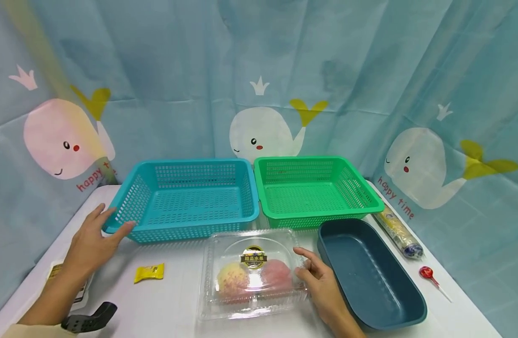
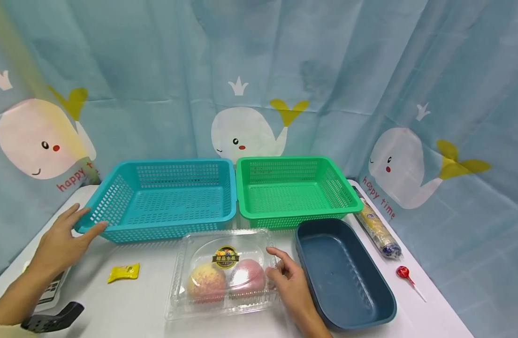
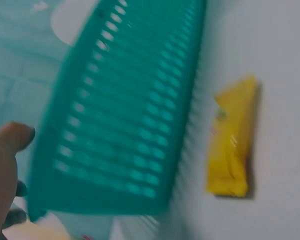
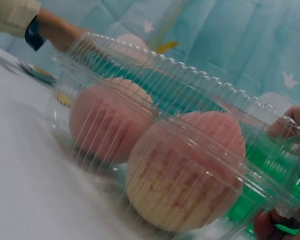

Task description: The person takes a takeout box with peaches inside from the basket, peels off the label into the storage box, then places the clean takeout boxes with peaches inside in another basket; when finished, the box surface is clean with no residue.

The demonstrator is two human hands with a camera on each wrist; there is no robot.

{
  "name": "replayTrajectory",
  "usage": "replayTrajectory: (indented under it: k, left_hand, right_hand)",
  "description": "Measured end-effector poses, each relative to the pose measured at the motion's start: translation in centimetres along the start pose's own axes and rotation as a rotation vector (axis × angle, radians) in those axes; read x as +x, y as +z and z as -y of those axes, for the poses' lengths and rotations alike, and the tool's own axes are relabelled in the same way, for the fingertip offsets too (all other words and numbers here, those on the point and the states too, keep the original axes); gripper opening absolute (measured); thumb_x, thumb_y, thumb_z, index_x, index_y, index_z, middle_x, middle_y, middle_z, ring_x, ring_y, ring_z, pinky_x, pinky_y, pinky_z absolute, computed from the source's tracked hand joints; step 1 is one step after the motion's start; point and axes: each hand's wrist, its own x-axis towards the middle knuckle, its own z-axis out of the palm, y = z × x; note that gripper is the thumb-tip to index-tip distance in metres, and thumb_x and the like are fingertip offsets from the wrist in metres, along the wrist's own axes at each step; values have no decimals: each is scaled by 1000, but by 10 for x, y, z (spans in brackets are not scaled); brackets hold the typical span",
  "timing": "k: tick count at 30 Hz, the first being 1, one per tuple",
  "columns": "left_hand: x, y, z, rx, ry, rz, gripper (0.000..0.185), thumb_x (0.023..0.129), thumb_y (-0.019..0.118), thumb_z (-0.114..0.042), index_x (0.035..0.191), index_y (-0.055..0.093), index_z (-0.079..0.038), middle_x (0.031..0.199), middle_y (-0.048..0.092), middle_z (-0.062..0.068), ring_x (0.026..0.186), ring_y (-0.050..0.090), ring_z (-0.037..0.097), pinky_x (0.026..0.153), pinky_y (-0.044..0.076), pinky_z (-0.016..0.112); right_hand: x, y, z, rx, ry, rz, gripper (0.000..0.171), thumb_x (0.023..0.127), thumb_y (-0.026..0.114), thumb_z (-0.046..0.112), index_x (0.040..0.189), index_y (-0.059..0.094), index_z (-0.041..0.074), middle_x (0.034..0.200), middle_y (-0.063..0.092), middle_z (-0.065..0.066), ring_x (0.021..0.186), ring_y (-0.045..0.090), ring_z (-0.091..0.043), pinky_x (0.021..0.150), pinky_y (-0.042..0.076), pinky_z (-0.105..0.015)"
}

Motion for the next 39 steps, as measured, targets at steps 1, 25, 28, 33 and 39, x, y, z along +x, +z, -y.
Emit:
replayTrajectory:
  k: [1, 25, 28, 33, 39]
  left_hand:
    - [-3, -4, -3, 7, -2, -16, 81, 95, 54, -49, 147, 27, 6, 155, 7, 29, 135, 10, 56, 90, 19, 79]
    - [-91, -5, -105, -528, 219, 27, 79, 96, 58, -5, 156, 13, -33, 149, 27, 16, 114, 42, -8, 78, 46, 8]
    - [-95, 3, -111, -532, 221, 54, 79, 96, 59, -7, 155, 15, -33, 149, 28, 16, 116, 43, -5, 78, 48, 12]
    - [-100, 16, -118, -538, 198, 96, 75, 97, 60, -12, 154, 18, -34, 151, 28, 15, 121, 49, 23, 81, 53, 25]
    - [-105, 33, -121, -566, 147, 185, 70, 96, 63, -22, 153, 24, -34, 153, 24, 15, 121, 49, 41, 81, 55, 45]
  right_hand:
    - [0, 0, -1, -13, -7, -3, 41, 89, 63, 0, 129, 60, 8, 76, 40, -6, 61, 37, -10, 51, 34, -24]
    - [-4, 4, -8, -32, -137, -48, 37, 91, 59, -3, 127, 62, 4, 74, 41, -6, 68, 49, -16, 63, 47, -26]
    - [-4, 3, -7, -39, -140, -52, 37, 90, 59, -3, 126, 62, 4, 74, 41, -6, 68, 48, -14, 63, 46, -25]
    - [-4, 3, -5, -47, -142, -54, 37, 90, 59, -4, 126, 62, 5, 75, 42, -6, 68, 49, -16, 62, 46, -26]
    - [-3, 2, -4, -61, -145, -53, 38, 90, 59, -4, 126, 63, 5, 74, 43, -7, 68, 50, -19, 63, 46, -28]
